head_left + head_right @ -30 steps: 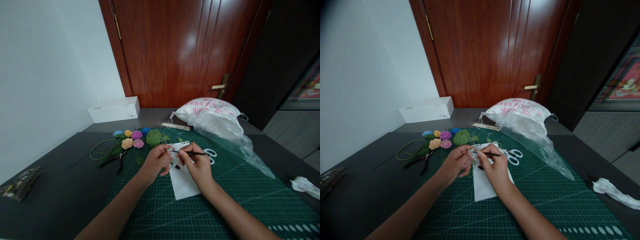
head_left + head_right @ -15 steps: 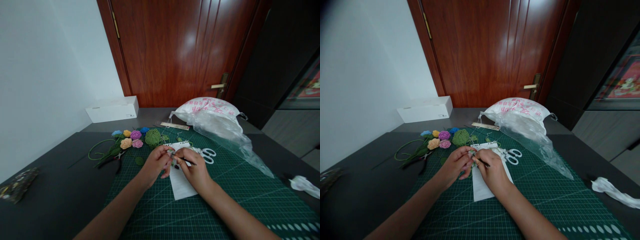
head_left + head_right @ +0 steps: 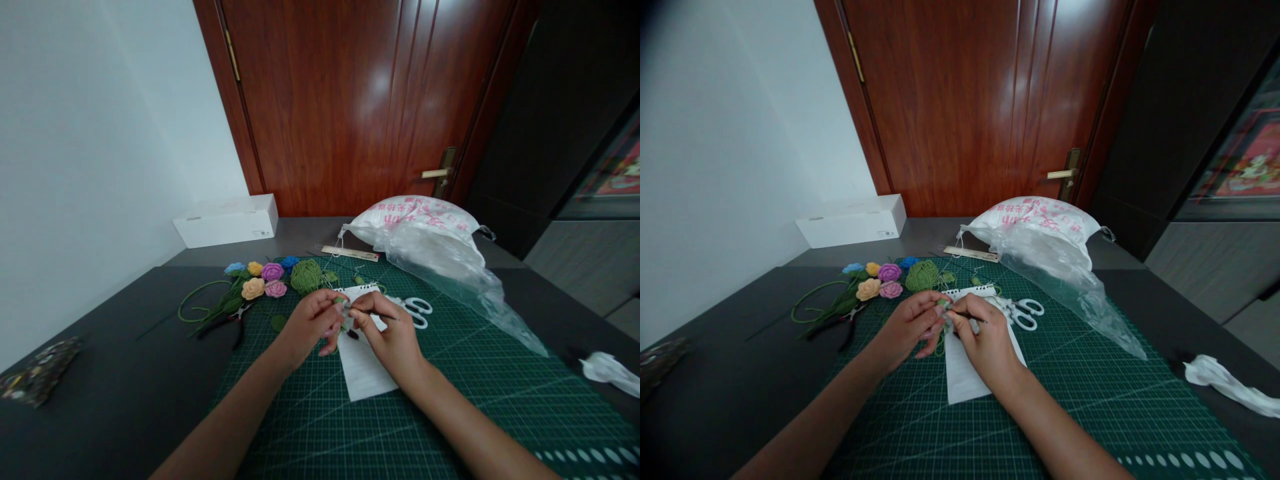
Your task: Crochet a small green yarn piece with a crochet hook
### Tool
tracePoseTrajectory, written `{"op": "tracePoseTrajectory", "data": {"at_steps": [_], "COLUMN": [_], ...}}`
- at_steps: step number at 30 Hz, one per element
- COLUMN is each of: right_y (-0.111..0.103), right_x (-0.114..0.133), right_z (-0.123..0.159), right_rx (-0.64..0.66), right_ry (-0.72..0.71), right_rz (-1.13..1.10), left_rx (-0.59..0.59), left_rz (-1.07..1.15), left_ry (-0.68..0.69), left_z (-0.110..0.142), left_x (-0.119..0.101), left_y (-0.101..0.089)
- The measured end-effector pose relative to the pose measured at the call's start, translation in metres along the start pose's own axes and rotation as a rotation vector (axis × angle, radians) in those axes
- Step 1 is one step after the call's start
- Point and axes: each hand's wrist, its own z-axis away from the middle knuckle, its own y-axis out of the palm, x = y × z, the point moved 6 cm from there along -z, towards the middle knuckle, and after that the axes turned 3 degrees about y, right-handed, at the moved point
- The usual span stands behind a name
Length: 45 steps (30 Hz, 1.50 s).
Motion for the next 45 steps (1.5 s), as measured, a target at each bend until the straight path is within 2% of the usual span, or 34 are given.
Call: {"op": "tracePoseTrajectory", "data": {"at_steps": [9,18,21,27,34,39,45], "right_y": [-0.005,-0.002,-0.002,-0.004,-0.001,0.003,0.000], "right_x": [-0.006,-0.011,-0.011,-0.001,-0.010,-0.004,-0.010], "right_z": [0.003,0.002,0.002,0.003,0.001,0.000,-0.001], "right_rx": [-0.116,-0.111,-0.100,-0.137,-0.092,-0.039,-0.056], "right_ry": [0.145,0.209,0.188,0.058,0.100,-0.039,0.064], "right_rz": [-0.134,-0.246,-0.196,-0.080,-0.130,-0.056,-0.092], "left_rx": [-0.069,-0.047,-0.048,-0.030,-0.010,0.007,0.037], "left_rz": [0.007,0.105,0.132,0.171,0.167,0.137,0.043], "left_ry": [0.015,-0.009,-0.014,-0.023,-0.027,-0.032,-0.008], "left_z": [-0.001,0.000,0.000,0.002,0.004,0.004,0.001], "left_x": [0.003,0.003,0.003,0.003,0.007,0.010,0.003], "left_y": [0.000,0.002,0.002,0.004,0.006,0.010,0.008]}}
